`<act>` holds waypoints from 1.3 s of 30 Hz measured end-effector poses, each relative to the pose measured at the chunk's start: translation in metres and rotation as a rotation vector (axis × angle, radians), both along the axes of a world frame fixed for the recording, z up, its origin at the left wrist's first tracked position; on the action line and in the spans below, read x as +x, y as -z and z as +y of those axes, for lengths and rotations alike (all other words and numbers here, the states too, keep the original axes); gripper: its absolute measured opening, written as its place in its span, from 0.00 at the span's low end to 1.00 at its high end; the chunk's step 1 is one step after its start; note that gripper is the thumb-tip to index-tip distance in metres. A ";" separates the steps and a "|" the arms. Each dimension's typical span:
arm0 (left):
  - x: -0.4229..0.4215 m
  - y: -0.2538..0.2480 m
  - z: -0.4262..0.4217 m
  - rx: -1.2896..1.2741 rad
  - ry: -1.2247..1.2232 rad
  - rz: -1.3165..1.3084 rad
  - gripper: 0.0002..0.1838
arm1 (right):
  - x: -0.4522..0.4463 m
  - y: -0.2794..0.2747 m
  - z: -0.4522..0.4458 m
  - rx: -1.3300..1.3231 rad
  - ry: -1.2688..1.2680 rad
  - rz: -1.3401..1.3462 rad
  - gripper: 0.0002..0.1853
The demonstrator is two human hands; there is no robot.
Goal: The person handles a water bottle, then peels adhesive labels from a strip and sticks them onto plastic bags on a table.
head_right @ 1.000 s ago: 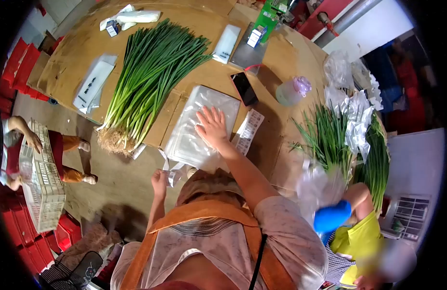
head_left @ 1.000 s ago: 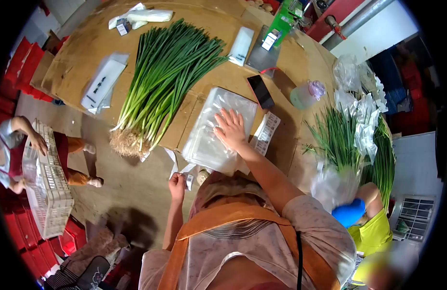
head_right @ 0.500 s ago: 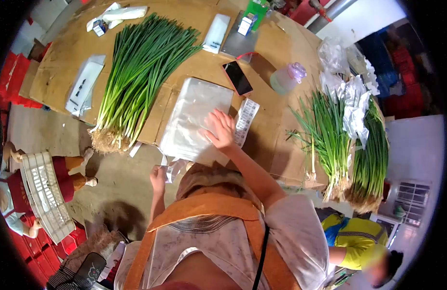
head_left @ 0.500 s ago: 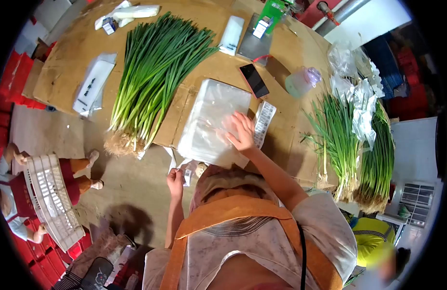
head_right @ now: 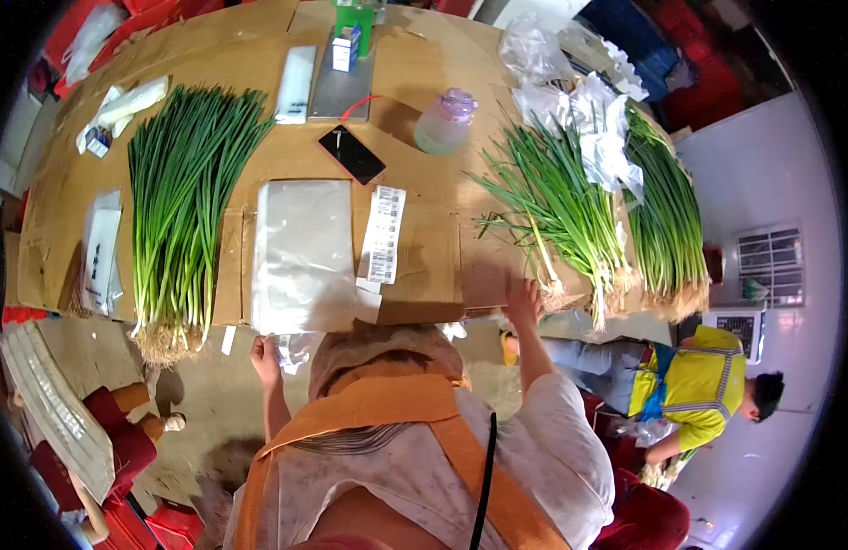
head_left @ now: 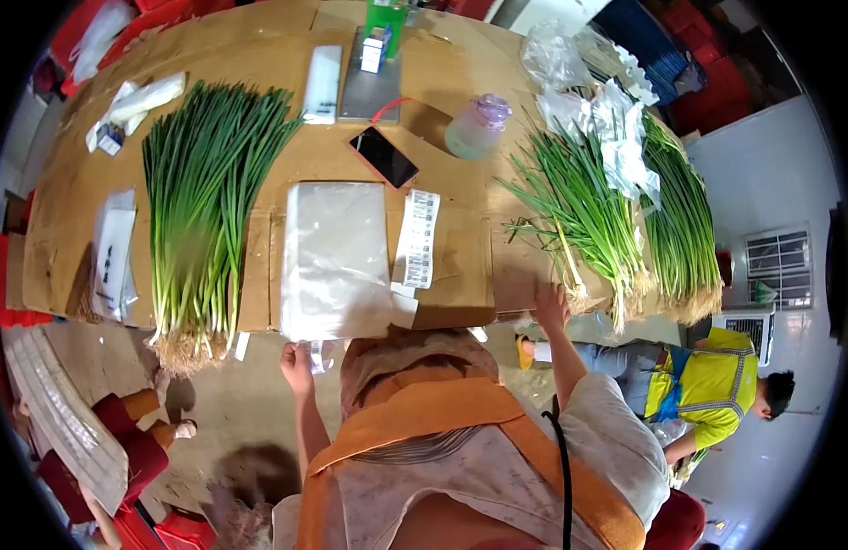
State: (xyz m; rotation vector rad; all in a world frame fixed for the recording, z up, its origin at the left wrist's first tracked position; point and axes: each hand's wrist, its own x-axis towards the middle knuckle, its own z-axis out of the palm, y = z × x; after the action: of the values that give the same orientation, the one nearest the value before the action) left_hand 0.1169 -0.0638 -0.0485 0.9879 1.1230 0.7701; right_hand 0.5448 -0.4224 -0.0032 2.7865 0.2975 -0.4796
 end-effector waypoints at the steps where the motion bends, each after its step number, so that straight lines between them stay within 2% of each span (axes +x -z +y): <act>1: 0.004 -0.001 0.000 -0.004 -0.002 0.009 0.10 | 0.003 0.012 -0.006 0.059 0.054 -0.011 0.41; 3: 0.009 -0.005 -0.001 -0.014 -0.009 0.033 0.11 | 0.005 0.028 -0.012 0.174 0.159 -0.026 0.44; 6: 0.003 0.009 -0.008 -0.034 0.018 0.031 0.08 | 0.009 0.030 -0.010 0.227 0.210 0.008 0.43; 17: 0.009 0.019 -0.022 -0.057 0.094 0.036 0.05 | 0.019 0.016 -0.021 0.096 0.099 0.124 0.43; 18: 0.012 0.017 -0.021 -0.060 0.099 0.051 0.04 | 0.024 0.022 -0.026 0.105 0.087 0.124 0.47; 21: 0.014 0.024 -0.014 0.003 0.114 0.081 0.03 | 0.039 -0.016 -0.008 -0.073 -0.027 0.190 0.47; 23: 0.010 0.029 -0.011 -0.013 0.128 0.121 0.03 | 0.081 -0.021 -0.009 0.200 0.126 0.212 0.30; 25: 0.011 0.023 -0.009 0.012 0.179 0.211 0.03 | 0.097 -0.044 0.020 0.318 0.242 0.047 0.27; 27: 0.012 0.007 -0.012 0.083 0.259 0.350 0.03 | 0.117 -0.038 0.035 0.365 0.095 -0.118 0.27; 28: 0.005 0.021 -0.011 0.065 0.250 0.374 0.05 | 0.124 -0.034 0.042 0.387 0.018 -0.199 0.27; 31: 0.001 0.012 -0.011 0.015 0.244 0.330 0.07 | 0.144 -0.022 0.069 0.260 0.005 -0.248 0.34; 32: -0.008 0.023 -0.009 0.060 0.263 0.385 0.08 | 0.150 -0.014 0.073 0.207 0.030 -0.230 0.41; 35: 0.001 -0.010 -0.008 -0.079 0.145 0.203 0.07 | 0.151 -0.015 0.093 0.062 0.142 -0.247 0.42; 37: 0.003 -0.013 -0.006 -0.092 0.105 0.214 0.06 | 0.168 -0.003 0.090 0.094 0.198 -0.156 0.40; 39: 0.002 -0.014 -0.006 -0.105 0.086 0.247 0.06 | 0.192 0.015 0.079 0.019 0.147 -0.173 0.36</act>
State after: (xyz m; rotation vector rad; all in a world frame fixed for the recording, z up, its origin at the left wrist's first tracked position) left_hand 0.1189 -0.0696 -0.0341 1.0553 1.3106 0.5244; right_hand 0.7373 -0.3430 -0.0183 2.8573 0.0591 -0.2659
